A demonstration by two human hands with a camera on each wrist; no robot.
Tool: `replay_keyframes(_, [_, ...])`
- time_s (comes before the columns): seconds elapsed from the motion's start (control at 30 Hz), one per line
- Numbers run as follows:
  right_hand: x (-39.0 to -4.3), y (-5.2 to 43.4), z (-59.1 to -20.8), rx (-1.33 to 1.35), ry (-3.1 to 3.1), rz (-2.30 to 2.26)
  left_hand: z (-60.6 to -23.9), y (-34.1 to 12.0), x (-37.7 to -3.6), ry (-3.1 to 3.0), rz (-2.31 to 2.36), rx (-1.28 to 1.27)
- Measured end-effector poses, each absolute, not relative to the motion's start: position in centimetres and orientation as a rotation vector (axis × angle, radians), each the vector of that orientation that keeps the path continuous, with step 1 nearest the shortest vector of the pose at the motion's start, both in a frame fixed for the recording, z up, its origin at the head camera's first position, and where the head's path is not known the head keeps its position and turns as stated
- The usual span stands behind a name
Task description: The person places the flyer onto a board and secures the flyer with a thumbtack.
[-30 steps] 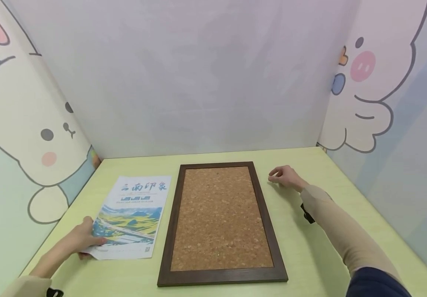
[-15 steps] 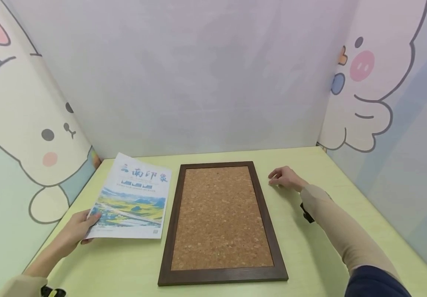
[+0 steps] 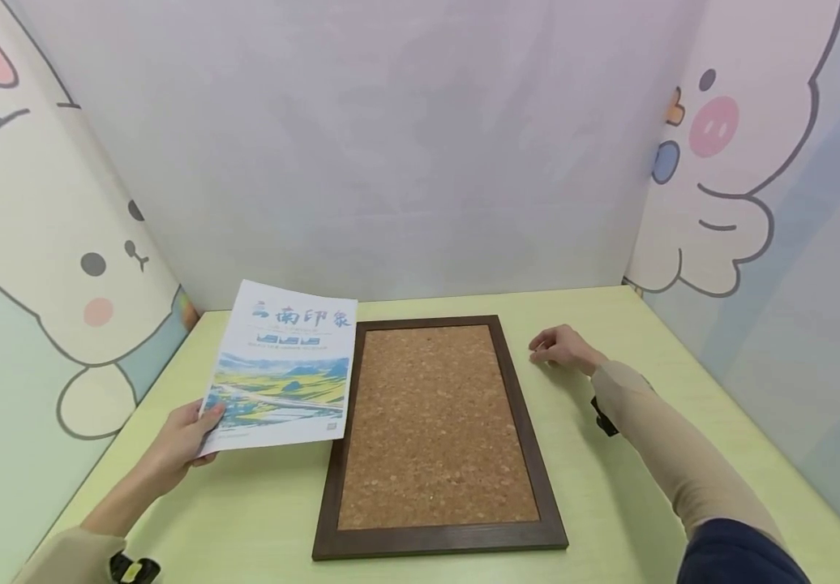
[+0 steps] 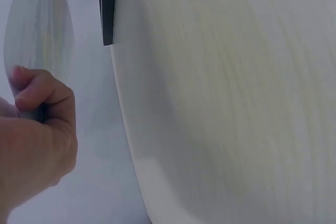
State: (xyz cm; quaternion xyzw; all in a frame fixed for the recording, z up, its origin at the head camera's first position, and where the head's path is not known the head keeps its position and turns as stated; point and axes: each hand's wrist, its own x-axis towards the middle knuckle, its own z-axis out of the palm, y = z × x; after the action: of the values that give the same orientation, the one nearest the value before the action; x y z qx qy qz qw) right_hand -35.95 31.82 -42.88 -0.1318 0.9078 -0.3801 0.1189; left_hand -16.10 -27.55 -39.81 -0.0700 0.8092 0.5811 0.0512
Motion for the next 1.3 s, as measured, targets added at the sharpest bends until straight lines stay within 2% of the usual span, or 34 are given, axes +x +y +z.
replay_keyframes(0.77, [-35.8,31.9,-43.3,-0.388,2.677,-1.145,-40.6,-16.8,-16.6,2.363,1.945,-0.219])
replay_keyframes(1.3, [-35.4,31.6,-42.9,-0.340,2.717,-1.131,-41.8,-11.6,-15.0,2.199,1.985,-0.141])
